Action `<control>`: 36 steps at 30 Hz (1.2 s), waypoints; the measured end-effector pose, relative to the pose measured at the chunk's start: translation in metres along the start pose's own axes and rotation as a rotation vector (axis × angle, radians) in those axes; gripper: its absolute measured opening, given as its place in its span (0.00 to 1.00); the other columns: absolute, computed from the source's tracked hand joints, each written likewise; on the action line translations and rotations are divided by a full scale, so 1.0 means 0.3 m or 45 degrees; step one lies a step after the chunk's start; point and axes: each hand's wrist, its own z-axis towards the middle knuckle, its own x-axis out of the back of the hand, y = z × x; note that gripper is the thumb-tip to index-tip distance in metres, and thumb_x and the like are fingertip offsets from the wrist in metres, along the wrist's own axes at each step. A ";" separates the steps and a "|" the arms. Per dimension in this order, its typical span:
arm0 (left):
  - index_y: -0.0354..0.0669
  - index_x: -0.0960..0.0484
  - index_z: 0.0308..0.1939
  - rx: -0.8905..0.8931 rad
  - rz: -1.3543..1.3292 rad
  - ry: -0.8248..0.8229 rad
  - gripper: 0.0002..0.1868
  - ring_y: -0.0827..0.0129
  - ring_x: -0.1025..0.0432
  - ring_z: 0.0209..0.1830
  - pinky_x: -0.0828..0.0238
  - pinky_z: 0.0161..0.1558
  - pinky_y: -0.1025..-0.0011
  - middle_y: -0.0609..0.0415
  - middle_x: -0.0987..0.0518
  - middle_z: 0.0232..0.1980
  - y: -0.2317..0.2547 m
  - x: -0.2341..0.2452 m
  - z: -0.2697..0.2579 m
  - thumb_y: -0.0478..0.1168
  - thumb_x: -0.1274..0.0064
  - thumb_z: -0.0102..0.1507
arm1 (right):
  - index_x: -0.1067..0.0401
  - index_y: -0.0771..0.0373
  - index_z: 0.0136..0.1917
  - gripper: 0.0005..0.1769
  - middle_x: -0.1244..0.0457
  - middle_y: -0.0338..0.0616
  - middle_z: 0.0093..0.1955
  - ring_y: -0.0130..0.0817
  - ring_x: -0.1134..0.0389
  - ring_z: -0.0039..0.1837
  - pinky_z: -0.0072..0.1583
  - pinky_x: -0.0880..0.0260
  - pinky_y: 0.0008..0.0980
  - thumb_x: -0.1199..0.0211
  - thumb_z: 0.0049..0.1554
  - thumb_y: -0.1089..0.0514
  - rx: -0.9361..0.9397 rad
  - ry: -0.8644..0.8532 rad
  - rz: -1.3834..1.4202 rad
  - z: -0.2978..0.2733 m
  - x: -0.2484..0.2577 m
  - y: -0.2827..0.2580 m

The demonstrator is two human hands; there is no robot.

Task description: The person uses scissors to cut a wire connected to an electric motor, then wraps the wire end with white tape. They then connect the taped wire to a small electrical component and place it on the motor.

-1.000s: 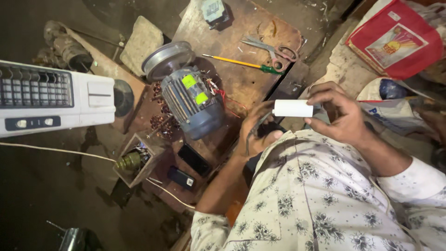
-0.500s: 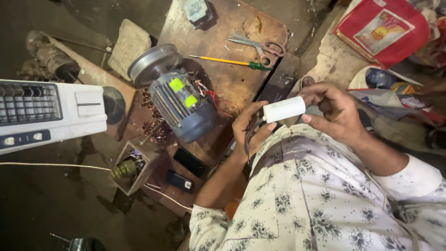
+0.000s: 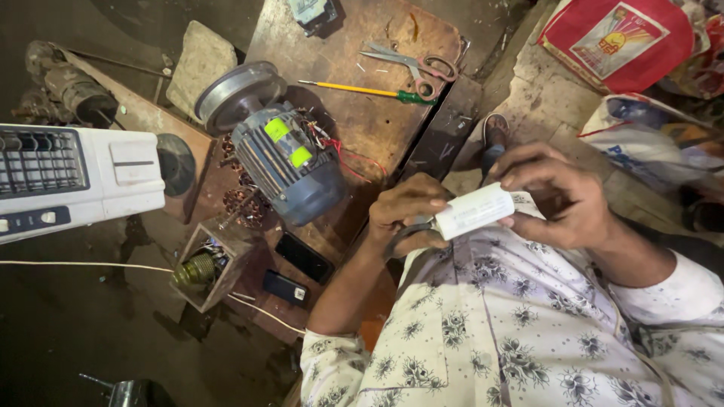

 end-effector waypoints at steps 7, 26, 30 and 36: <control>0.45 0.18 0.58 0.024 -0.144 -0.069 0.25 0.60 0.24 0.51 0.26 0.50 0.66 0.44 0.20 0.52 0.022 0.000 0.008 0.38 0.28 0.57 | 0.30 0.66 0.58 0.22 0.40 0.54 0.65 0.42 0.32 0.67 0.68 0.27 0.40 0.29 0.51 0.69 0.115 -0.046 0.140 0.007 -0.005 -0.029; 0.45 0.17 0.59 0.156 -0.207 -0.144 0.25 0.59 0.25 0.56 0.26 0.55 0.63 0.43 0.22 0.56 0.030 0.000 0.016 0.36 0.29 0.58 | 0.30 0.67 0.55 0.22 0.39 0.57 0.64 0.43 0.32 0.67 0.67 0.27 0.40 0.27 0.48 0.69 0.118 0.022 0.025 -0.018 0.008 -0.056; 0.45 0.17 0.59 0.191 -0.226 -0.136 0.24 0.58 0.25 0.59 0.26 0.56 0.63 0.42 0.22 0.57 0.025 -0.001 0.015 0.36 0.29 0.59 | 0.30 0.67 0.55 0.22 0.39 0.57 0.64 0.42 0.32 0.67 0.66 0.26 0.39 0.27 0.49 0.68 0.129 0.026 0.041 -0.015 0.008 -0.053; 0.46 0.16 0.59 0.150 -0.259 -0.121 0.24 0.59 0.25 0.59 0.25 0.58 0.62 0.44 0.23 0.56 0.012 -0.004 0.013 0.37 0.29 0.58 | 0.30 0.68 0.56 0.22 0.39 0.58 0.64 0.42 0.32 0.67 0.66 0.25 0.39 0.27 0.50 0.68 0.141 0.016 0.071 -0.011 0.002 -0.050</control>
